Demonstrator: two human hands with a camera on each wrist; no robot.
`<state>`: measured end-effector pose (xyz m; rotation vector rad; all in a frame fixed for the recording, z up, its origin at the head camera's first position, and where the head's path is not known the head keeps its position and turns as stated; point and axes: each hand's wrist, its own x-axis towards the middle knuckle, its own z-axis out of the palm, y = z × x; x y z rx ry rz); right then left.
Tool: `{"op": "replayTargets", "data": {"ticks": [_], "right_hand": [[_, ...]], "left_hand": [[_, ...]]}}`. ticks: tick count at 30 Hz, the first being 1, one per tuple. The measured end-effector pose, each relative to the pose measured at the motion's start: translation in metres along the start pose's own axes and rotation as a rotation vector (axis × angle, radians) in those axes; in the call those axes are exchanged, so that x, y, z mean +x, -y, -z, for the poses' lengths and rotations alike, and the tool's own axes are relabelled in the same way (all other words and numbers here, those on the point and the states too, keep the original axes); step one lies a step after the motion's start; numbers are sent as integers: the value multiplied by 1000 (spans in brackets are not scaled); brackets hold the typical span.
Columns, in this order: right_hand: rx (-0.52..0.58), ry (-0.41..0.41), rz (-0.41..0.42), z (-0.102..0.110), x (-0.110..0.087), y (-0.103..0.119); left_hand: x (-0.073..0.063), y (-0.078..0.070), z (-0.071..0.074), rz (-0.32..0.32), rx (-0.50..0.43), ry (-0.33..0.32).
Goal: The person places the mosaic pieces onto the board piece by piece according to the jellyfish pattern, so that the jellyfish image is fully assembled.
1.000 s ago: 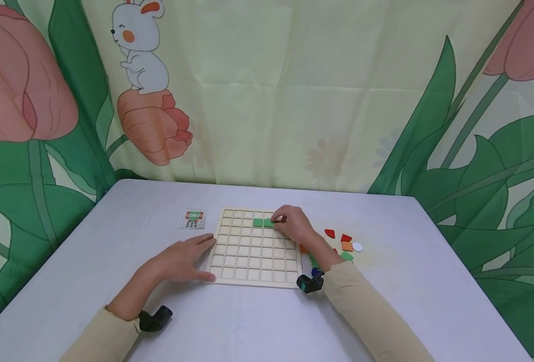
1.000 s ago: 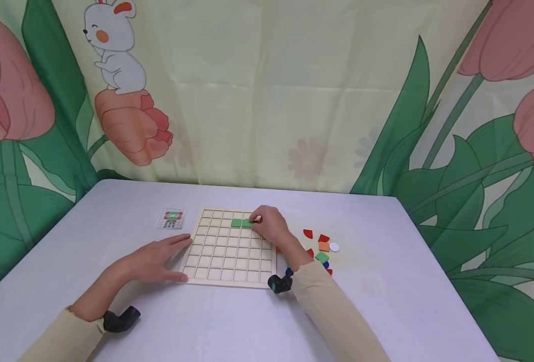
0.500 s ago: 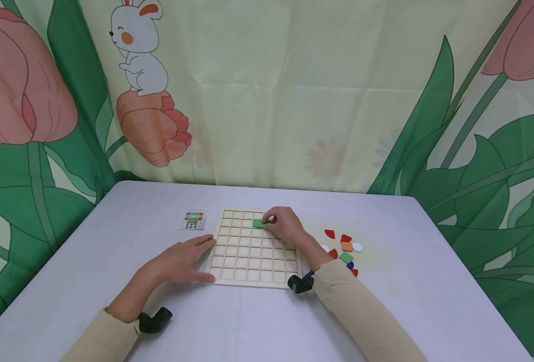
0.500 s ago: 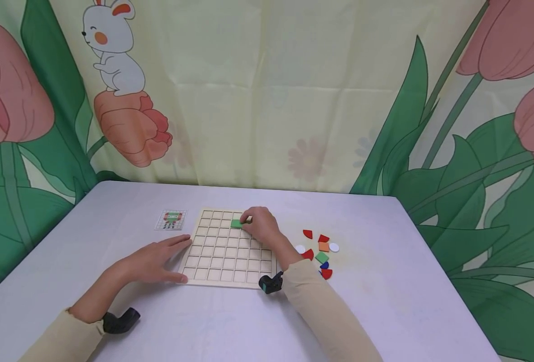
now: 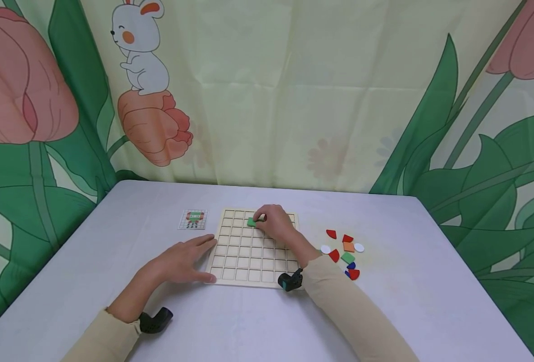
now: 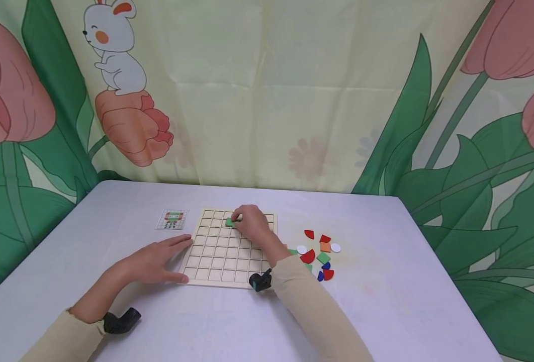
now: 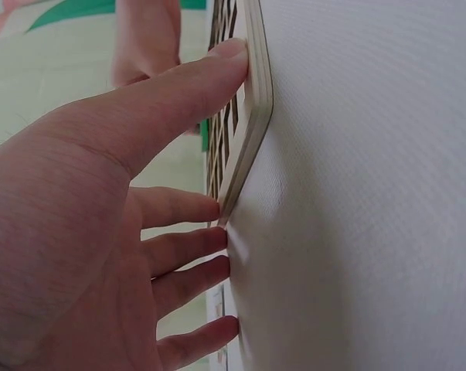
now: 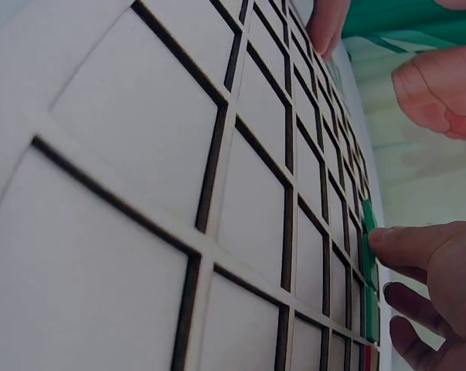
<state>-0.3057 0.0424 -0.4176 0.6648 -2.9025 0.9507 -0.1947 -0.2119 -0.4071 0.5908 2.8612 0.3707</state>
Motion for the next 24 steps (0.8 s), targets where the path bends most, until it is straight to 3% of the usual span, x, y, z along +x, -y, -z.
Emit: {"op": "replayTargets", "data": {"ticks": [10,17,24], "right_hand": [[-134,34,49,-3,5,11],[-3,64,58,0,1,8],[99,16,53,6,-6,2]], "left_hand": [[0,1,0,4,-12,5],[-1,-1,2,-4,0,1],[-2,-2,2,-6,9,-7]]}}
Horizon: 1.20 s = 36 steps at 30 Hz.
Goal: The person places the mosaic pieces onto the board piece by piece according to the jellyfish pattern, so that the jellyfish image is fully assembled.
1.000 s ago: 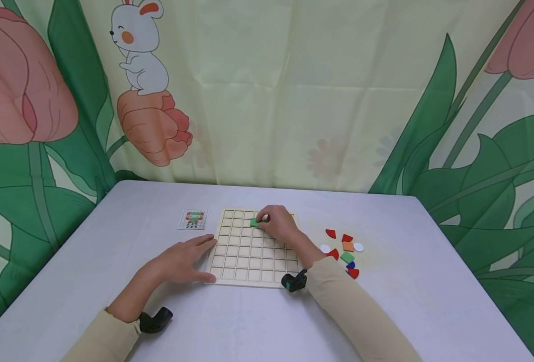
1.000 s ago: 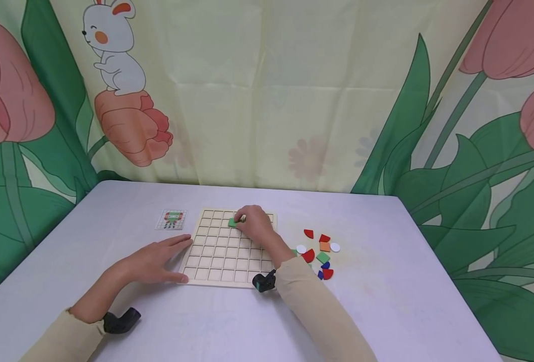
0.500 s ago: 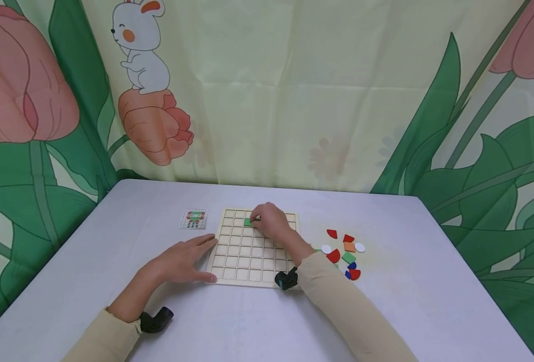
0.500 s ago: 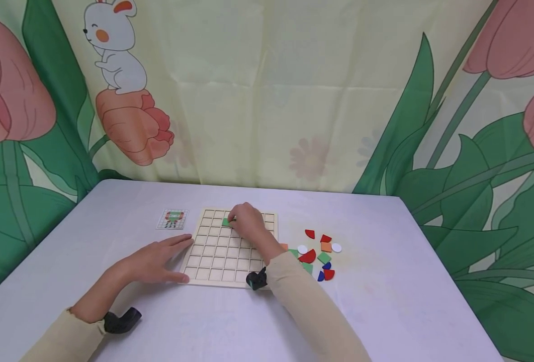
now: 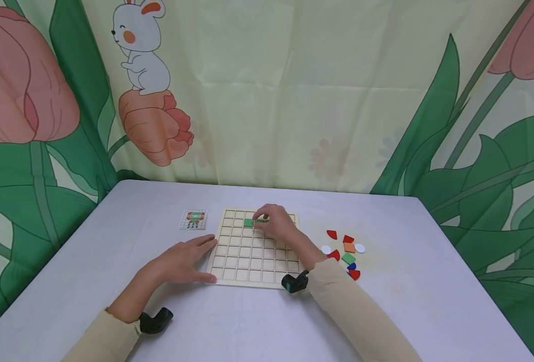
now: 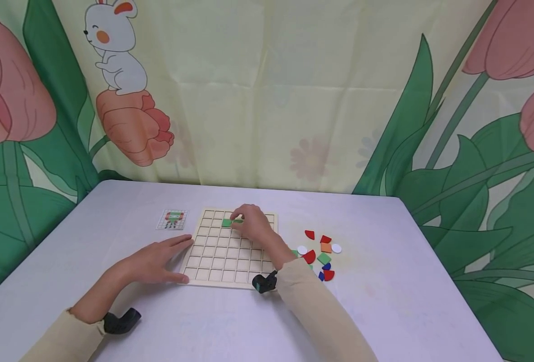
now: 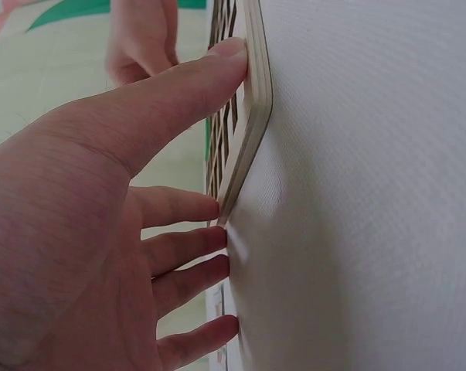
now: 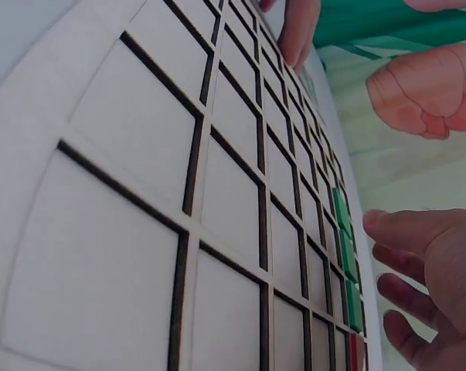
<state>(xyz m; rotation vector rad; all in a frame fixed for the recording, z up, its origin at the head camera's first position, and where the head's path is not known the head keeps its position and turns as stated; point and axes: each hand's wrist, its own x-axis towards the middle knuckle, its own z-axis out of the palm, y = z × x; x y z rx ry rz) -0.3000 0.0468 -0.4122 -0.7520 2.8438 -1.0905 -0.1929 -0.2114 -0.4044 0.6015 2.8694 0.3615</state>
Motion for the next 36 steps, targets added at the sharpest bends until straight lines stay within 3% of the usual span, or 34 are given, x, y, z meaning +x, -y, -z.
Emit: {"op": "replayTargets", "data": {"ticks": [17,36], "right_hand": [[17,-44,-84,34,-39,-22],[-49,-83,-305,81,-83,-70]], "left_hand": [[2,1,0,8,3,10],[1,-2,0,-6,-18,-8]]}}
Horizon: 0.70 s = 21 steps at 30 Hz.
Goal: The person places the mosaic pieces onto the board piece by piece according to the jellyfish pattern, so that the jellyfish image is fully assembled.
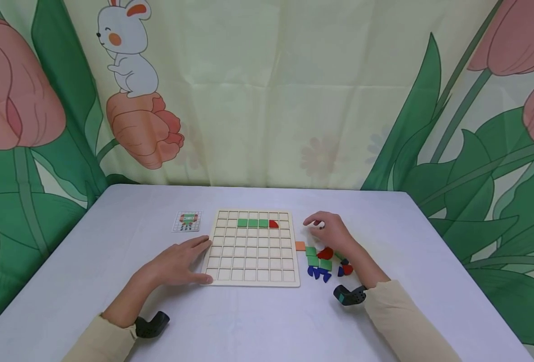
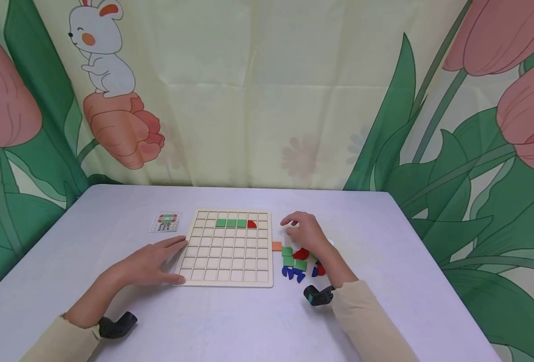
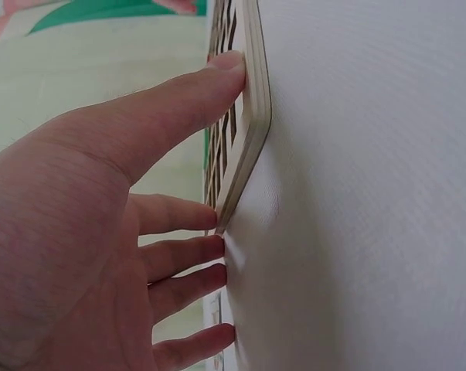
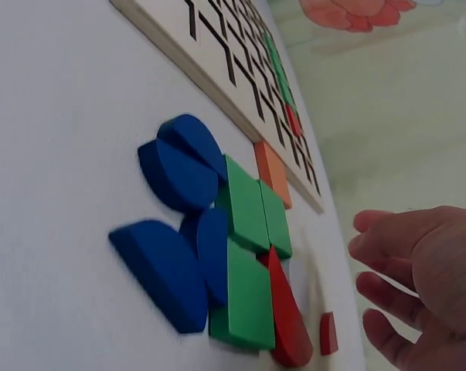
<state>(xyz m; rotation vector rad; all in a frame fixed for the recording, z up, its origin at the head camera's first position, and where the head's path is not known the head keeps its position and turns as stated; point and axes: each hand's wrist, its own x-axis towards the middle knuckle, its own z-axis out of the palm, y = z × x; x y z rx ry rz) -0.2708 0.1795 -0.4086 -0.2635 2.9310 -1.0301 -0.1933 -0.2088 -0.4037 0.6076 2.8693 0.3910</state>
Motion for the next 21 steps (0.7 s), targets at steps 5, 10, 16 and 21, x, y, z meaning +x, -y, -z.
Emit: {"op": "replayTargets", "data": {"ticks": [5,10,16,21], "right_hand": [[2,15,-69,9,-4,-17],[-29,30,-64,14,-5,-30],[-73,33,-13,14,-3,-38],[-95,40,-5,15,-1,-39]], "left_hand": [[0,0,-1,-2,7,-3],[0,1,-1,10,12,-6],[0,2,-3,12,5,-6],[0,2,-4,2,3,-11]]}}
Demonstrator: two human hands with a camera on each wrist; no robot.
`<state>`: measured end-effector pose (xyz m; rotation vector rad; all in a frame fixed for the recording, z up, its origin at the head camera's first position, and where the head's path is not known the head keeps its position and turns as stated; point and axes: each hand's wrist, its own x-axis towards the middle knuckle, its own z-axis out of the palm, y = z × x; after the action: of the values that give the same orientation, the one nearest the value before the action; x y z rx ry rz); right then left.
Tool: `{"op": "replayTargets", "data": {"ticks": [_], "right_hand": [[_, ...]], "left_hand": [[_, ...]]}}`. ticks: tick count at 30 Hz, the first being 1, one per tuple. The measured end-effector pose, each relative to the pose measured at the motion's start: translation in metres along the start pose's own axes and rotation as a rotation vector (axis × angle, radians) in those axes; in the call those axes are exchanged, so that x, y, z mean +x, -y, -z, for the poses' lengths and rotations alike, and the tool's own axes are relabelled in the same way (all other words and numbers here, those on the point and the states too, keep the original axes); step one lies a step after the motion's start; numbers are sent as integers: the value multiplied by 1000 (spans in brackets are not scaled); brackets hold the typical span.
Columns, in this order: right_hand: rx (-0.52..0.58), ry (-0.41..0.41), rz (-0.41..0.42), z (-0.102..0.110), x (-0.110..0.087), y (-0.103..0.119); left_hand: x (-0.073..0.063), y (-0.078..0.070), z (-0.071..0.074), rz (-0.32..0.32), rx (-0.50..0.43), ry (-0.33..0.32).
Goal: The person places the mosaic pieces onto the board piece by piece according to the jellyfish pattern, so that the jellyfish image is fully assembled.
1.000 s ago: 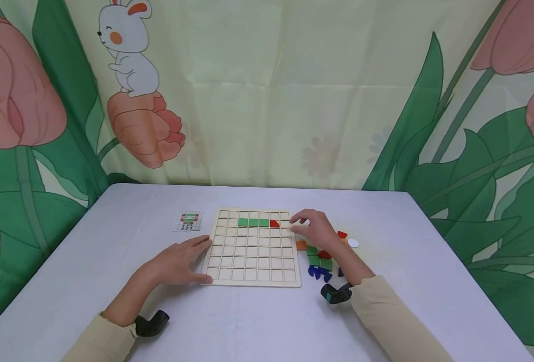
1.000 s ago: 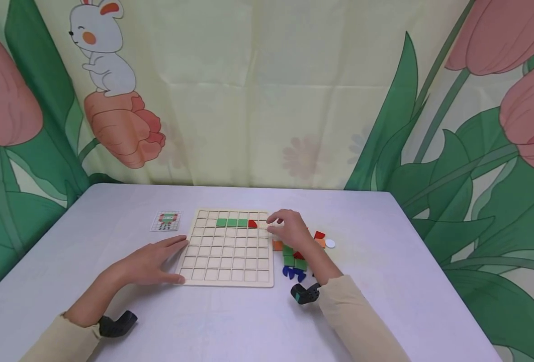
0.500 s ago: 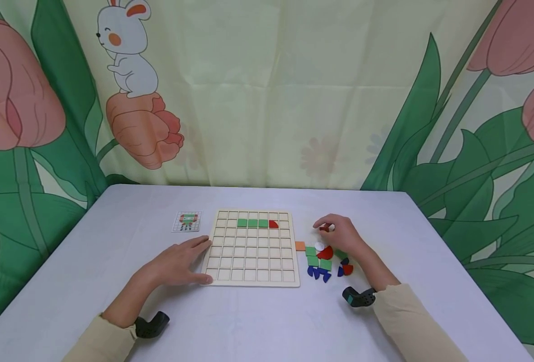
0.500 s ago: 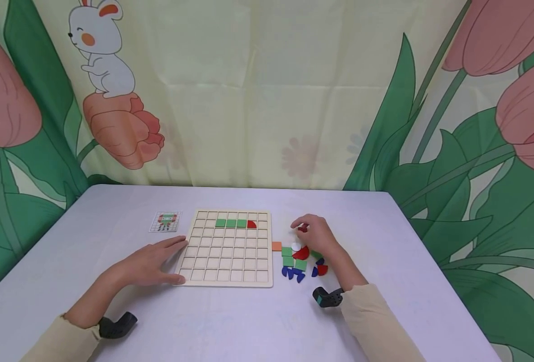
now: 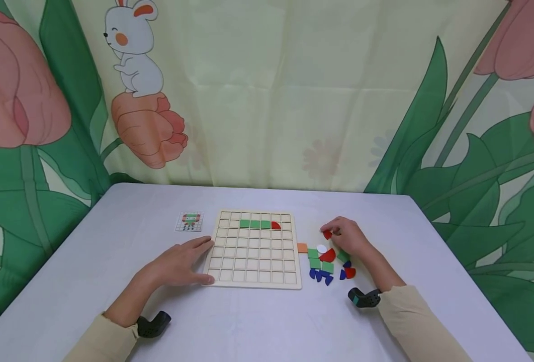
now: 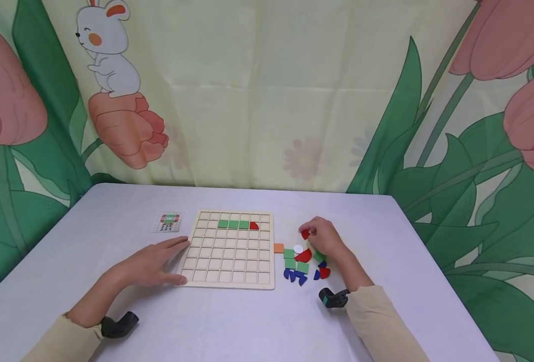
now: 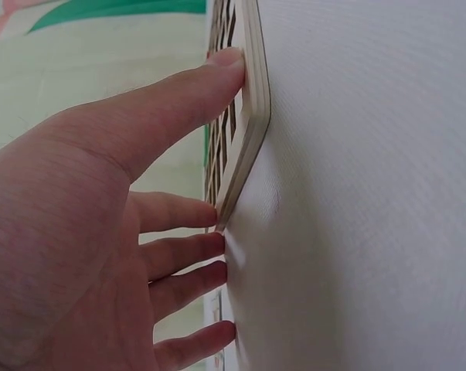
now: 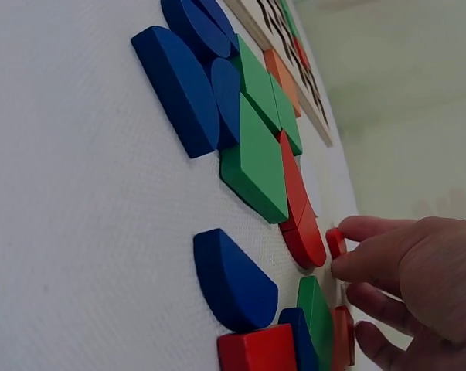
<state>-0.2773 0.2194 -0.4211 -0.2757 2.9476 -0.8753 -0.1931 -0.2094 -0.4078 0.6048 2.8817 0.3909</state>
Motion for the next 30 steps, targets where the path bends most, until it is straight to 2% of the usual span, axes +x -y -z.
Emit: {"op": "replayTargets", "data": {"ticks": [11,22,30], "right_hand": [[-5,13,2,1,4,5],[24,6,0,-10,6,18],[35,-30,118,-15,13,33]], "left_hand": [[2,-2,1,19,8,8],[0,0,0,38,-3,26],[0,-1,0,25,-5,22]]}}
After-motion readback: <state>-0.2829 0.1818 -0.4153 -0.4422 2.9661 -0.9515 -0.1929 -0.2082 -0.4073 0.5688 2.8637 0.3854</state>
